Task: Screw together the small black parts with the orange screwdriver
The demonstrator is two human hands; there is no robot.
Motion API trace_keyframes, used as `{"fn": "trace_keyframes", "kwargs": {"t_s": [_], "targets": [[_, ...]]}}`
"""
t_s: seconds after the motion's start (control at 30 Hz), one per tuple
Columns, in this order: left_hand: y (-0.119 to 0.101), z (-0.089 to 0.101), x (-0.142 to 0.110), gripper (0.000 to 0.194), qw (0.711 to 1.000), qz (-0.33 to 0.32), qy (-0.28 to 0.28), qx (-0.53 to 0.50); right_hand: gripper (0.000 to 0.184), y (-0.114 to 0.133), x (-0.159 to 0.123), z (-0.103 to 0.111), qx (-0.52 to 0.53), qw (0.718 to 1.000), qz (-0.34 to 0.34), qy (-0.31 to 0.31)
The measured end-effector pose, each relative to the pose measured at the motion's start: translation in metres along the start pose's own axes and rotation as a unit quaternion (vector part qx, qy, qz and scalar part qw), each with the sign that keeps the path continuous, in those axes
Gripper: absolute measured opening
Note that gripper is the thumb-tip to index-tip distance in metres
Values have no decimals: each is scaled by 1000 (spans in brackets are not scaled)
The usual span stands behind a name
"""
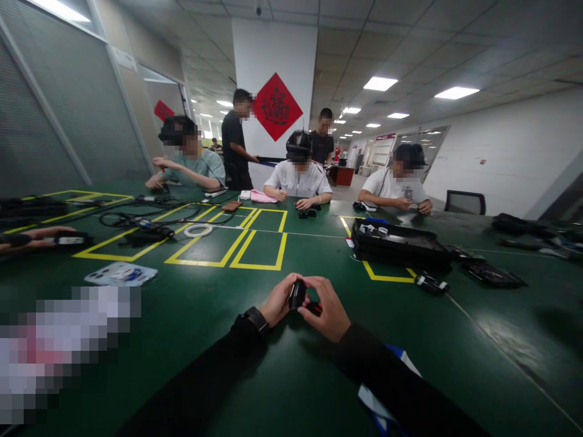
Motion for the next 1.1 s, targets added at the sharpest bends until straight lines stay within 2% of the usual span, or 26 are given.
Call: {"fn": "trace_keyframes", "kwargs": {"t_s": [0.1, 0.23, 0.3, 0.37, 0.47, 0.53, 0.6, 0.67, 0.77, 0.87, 1.0, 1.1], "targets": [[-1, -1, -1, 28, 1000, -3, -2, 21, 65, 2, 0, -2, -3, 1000, 13, 6], [-22, 13, 1, 31, 987, -85, -61, 122, 40, -22, -3, -7, -45, 997, -62, -5], [-34, 23, 0, 31, 961, -113, -76, 239, 28, -35, -5, -14, -80, 992, -88, 32], [-45, 31, -1, 29, 922, -135, -81, 353, 18, -45, -8, -19, -118, 984, -112, 67], [-52, 37, -3, 28, 870, -142, -59, 468, 16, -56, -12, -19, -169, 968, -170, 79], [-50, 33, -3, 27, 841, -144, -17, 521, 17, -59, -15, -18, -191, 958, -195, 84], [-46, 26, -3, 26, 824, -145, 30, 547, 18, -59, -16, -17, -201, 955, -198, 88], [-43, 22, -3, 27, 819, -145, 51, 553, 19, -58, -17, -16, -202, 956, -191, 89], [-42, 27, 0, 28, 832, -141, 27, 537, 20, -55, -15, -13, -199, 961, -177, 78], [-43, 42, 4, 31, 872, -129, -33, 472, 24, -45, -11, -9, -197, 969, -139, 55], [-38, 57, 10, 34, 941, -104, -58, 317, 21, -22, -4, -14, -168, 983, -20, 64], [-36, 64, 13, 34, 963, -102, -75, 237, 11, -11, -2, -24, -152, 983, 52, 91]]}}
Point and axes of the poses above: each hand's wrist, its own x-axis towards the middle knuckle, its own z-axis out of the back of the hand, y = z × x, the point moved 6 cm from there along x, towards the middle knuckle, and after that the axes turned 9 degrees about -x, right-handed, at the moved point
